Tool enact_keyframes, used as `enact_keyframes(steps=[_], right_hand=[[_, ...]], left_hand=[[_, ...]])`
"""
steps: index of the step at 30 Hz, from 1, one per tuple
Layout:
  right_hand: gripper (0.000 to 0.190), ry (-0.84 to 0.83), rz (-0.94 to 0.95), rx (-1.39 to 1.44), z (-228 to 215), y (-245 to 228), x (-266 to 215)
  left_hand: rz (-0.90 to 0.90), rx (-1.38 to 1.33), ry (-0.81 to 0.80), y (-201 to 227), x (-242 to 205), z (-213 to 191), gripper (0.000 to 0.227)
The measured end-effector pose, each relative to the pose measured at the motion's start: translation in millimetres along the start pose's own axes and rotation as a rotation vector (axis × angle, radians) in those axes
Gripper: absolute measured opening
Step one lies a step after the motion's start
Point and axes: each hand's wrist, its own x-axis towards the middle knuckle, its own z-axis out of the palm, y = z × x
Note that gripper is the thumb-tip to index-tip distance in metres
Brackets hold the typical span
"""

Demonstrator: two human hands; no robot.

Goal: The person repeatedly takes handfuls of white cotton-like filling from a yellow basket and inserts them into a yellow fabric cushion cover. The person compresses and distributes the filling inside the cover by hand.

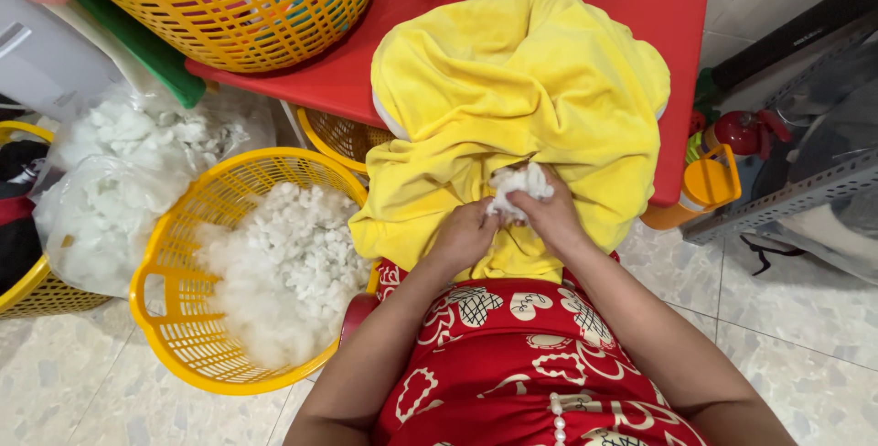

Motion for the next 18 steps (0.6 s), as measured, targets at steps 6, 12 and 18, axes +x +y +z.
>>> enact_keyframes(steps=[6, 12, 18], right_hand=[[0.038, 0.210, -0.027, 0.063, -14.1, 16.5, 13.4], [0.048, 0.236, 0.010, 0.213, -22.4, 18.8, 11.6], [0.053, 0.209, 0.072, 0.147, -23.2, 17.5, 4.7]], left_hand=[[0.037, -0.254, -0.052, -19.5, -18.1, -2.6, 0.033], [-0.172, -0.528, 0.112, -97.8, -30.7, -36.0, 0.029], [-0.292, -0.211, 0.354, -231.0, -46.4, -130.7, 0.022]])
